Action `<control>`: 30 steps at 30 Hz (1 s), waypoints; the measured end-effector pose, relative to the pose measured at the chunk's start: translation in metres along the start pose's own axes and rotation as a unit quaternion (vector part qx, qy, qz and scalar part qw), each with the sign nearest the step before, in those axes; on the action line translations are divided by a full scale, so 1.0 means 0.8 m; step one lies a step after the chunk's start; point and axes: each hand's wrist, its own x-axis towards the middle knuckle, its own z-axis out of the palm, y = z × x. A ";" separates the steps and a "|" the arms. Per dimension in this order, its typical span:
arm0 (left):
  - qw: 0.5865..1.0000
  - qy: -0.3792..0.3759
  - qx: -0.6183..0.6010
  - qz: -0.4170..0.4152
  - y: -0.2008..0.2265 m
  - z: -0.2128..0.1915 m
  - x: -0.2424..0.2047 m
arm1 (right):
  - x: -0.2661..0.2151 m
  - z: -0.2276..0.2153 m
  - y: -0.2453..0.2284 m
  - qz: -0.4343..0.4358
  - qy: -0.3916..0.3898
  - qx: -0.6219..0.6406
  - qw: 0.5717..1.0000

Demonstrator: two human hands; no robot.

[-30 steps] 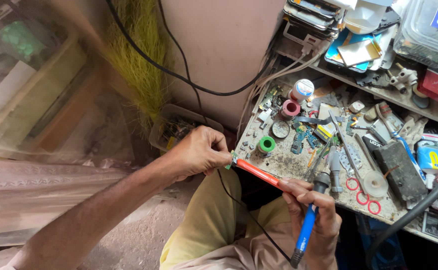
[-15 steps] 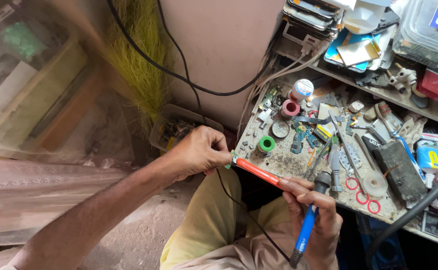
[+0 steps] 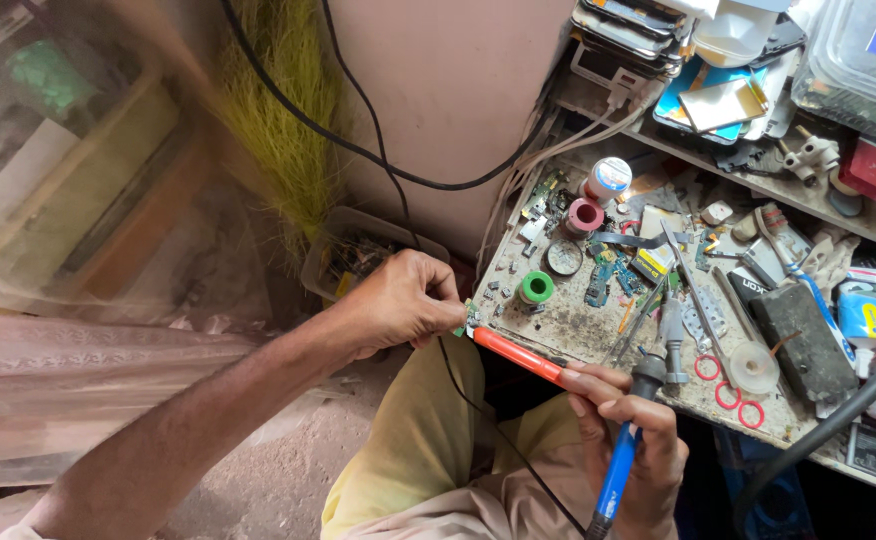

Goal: The person uses a soldering iron and tweezers to attach small components to a green circuit board. They repeatedly heat solder points and adjust the board's position on a cluttered workbench.

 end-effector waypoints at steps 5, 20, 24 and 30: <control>1.000 -0.007 -0.010 0.003 0.001 -0.001 -0.001 | 0.000 0.001 -0.001 -0.001 -0.005 0.008 1.000; 1.000 -0.005 0.002 0.009 0.000 -0.001 -0.001 | -0.011 -0.007 0.008 0.010 0.033 0.009 0.999; 1.000 -0.002 0.001 0.011 -0.002 -0.001 -0.001 | -0.029 -0.038 0.019 0.062 0.139 -0.020 0.988; 1.000 0.000 0.011 0.006 -0.003 0.000 -0.001 | -0.047 -0.082 0.052 0.118 0.251 -0.017 0.960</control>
